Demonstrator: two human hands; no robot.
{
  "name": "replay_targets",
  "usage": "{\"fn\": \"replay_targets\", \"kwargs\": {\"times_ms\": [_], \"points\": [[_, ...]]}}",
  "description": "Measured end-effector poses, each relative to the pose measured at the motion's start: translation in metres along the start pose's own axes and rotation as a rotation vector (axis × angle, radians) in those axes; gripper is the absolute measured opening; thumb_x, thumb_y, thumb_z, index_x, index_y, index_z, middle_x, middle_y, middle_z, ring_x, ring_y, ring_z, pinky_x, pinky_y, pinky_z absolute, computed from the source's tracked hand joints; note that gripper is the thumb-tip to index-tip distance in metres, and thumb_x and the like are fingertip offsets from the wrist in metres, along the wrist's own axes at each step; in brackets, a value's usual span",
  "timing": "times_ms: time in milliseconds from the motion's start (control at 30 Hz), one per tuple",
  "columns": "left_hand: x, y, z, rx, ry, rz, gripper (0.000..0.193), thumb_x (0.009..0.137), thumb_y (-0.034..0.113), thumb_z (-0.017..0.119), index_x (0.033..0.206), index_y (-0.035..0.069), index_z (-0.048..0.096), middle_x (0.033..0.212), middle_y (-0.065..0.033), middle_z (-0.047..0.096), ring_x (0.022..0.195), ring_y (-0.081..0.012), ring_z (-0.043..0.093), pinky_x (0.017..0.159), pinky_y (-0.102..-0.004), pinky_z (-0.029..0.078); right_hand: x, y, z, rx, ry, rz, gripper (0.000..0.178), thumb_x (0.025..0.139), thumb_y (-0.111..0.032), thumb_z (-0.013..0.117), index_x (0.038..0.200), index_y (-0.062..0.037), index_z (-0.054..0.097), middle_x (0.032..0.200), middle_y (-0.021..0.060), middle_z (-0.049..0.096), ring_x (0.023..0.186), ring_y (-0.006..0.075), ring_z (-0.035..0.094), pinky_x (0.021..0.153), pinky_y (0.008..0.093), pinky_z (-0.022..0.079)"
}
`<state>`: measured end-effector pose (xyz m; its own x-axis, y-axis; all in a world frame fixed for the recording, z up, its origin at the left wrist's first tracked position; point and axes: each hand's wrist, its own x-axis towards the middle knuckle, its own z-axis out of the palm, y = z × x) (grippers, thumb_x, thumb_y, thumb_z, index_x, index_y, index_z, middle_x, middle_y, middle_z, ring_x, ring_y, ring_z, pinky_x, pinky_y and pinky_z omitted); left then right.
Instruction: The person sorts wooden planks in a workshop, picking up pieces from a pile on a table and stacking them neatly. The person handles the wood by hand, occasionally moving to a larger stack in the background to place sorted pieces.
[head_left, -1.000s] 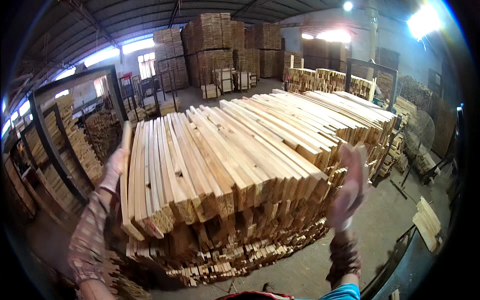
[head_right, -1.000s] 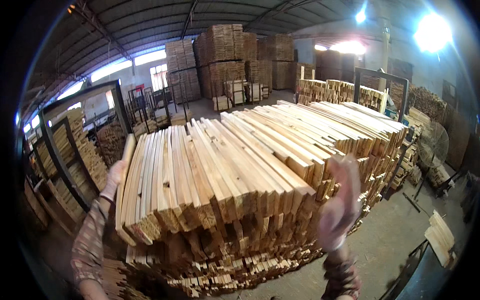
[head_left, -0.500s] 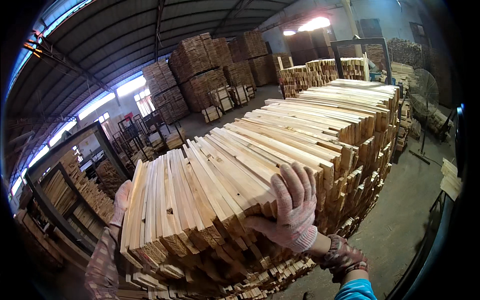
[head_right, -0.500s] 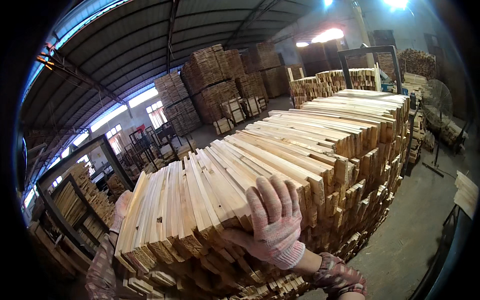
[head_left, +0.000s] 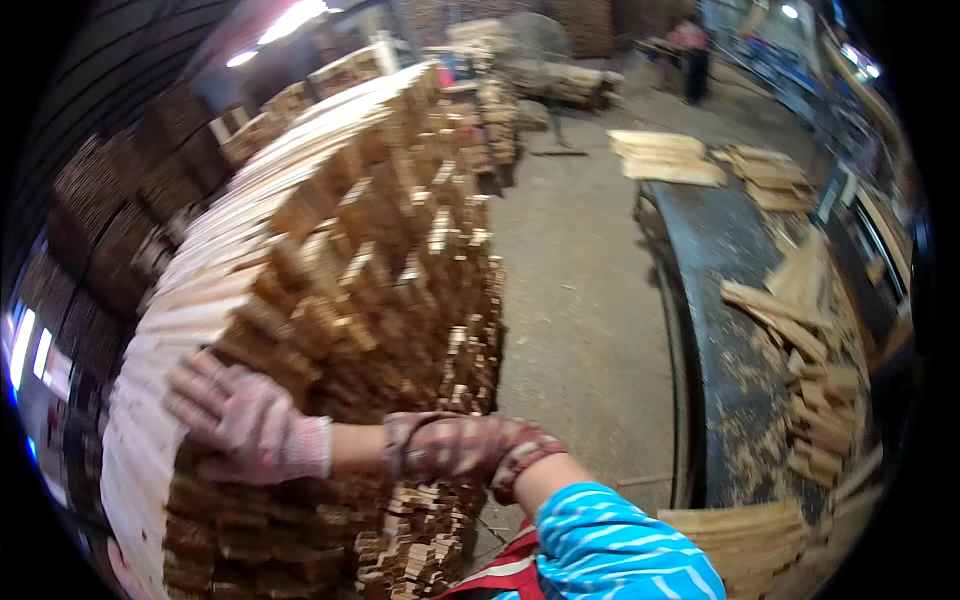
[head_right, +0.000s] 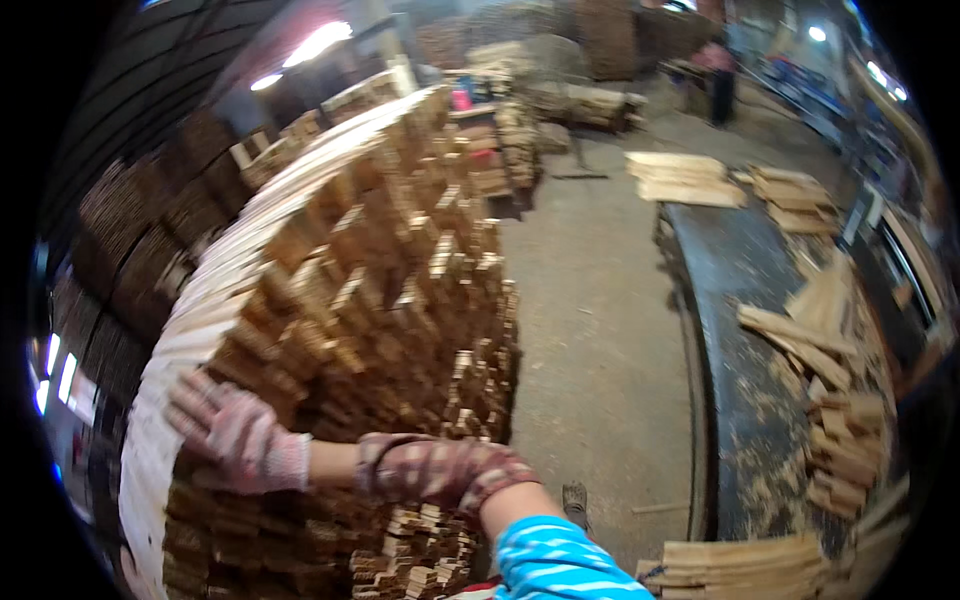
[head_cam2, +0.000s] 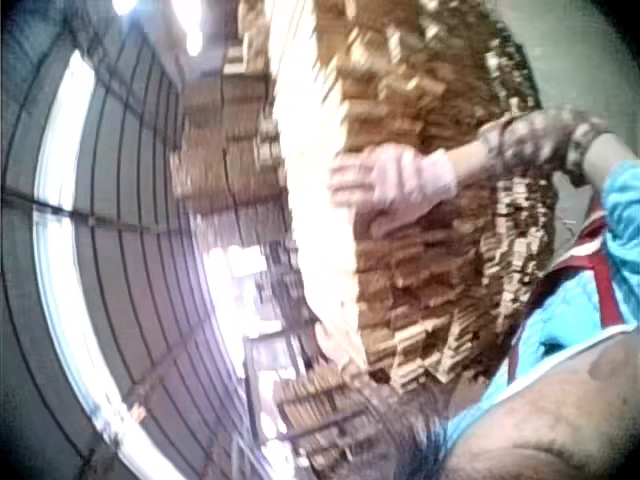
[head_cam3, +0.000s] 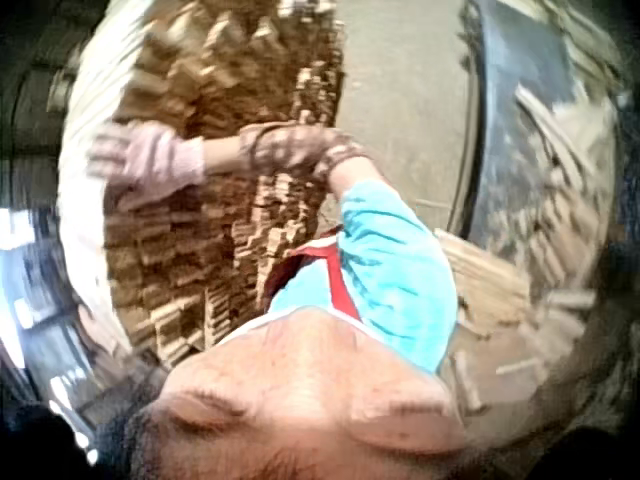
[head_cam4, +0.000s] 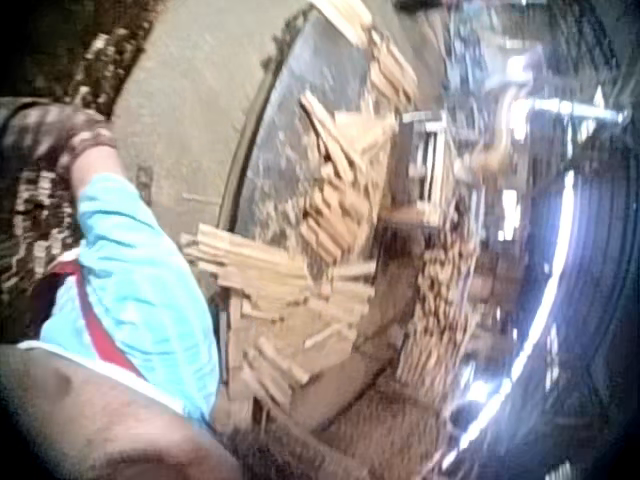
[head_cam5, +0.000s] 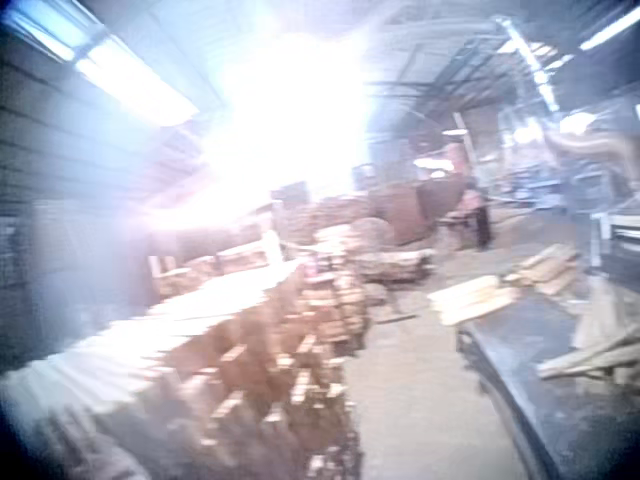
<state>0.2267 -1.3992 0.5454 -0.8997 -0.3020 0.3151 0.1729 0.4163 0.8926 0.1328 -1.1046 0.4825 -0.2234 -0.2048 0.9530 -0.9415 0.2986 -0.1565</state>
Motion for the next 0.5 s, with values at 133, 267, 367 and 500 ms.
{"fn": "replay_targets", "kwargs": {"times_ms": [133,267,367,500], "points": [[-0.028,0.041,0.103,-0.018,-0.191,0.029,0.049,0.105,0.032,0.048,0.141,0.0,0.045,0.138,-0.0162,0.051,0.126,-0.0232,0.048,0.108,-0.0395,0.038,-0.009,0.008,-0.032,0.088,-0.064,-0.055,0.101,0.073,-0.047,0.075,0.15,0.002,0.032,0.158,0.0271,0.025,0.147,0.0483,0.02,0.111,0.056,0.033],[-0.071,0.061,0.168,-0.019,-0.359,-0.036,0.05,0.105,0.031,0.048,0.143,-0.001,0.044,0.141,-0.0173,0.049,0.13,-0.0241,0.046,0.111,-0.0402,0.036,-0.049,0.019,-0.048,0.16,-0.035,-0.223,0.079,0.072,-0.038,0.071,0.135,0.0029,0.046,0.144,0.0286,0.041,0.134,0.0486,0.038,0.108,0.0583,0.036],[-0.094,0.074,0.211,-0.039,-0.509,-0.096,0.05,0.105,0.031,0.048,0.144,-0.002,0.043,0.144,-0.0182,0.048,0.133,-0.0247,0.045,0.114,-0.0407,0.034,-0.128,0.035,-0.079,0.407,-0.139,-0.17,0.057,0.078,-0.032,0.065,0.124,-0.0005,0.054,0.138,0.0253,0.049,0.125,0.0471,0.047,0.102,0.057,0.042],[-0.11,0.081,0.281,-0.102,-0.776,-0.161,0.052,0.106,0.03,0.047,0.145,-0.002,0.042,0.147,-0.0193,0.046,0.137,-0.0256,0.043,0.117,-0.0414,0.032,-0.284,0.067,-0.131,0.542,-0.519,0.863,0.038,0.084,-0.029,0.056,0.112,-0.0037,0.064,0.112,0.0202,0.067,0.105,0.0352,0.064,0.089,0.0475,0.051]]}}
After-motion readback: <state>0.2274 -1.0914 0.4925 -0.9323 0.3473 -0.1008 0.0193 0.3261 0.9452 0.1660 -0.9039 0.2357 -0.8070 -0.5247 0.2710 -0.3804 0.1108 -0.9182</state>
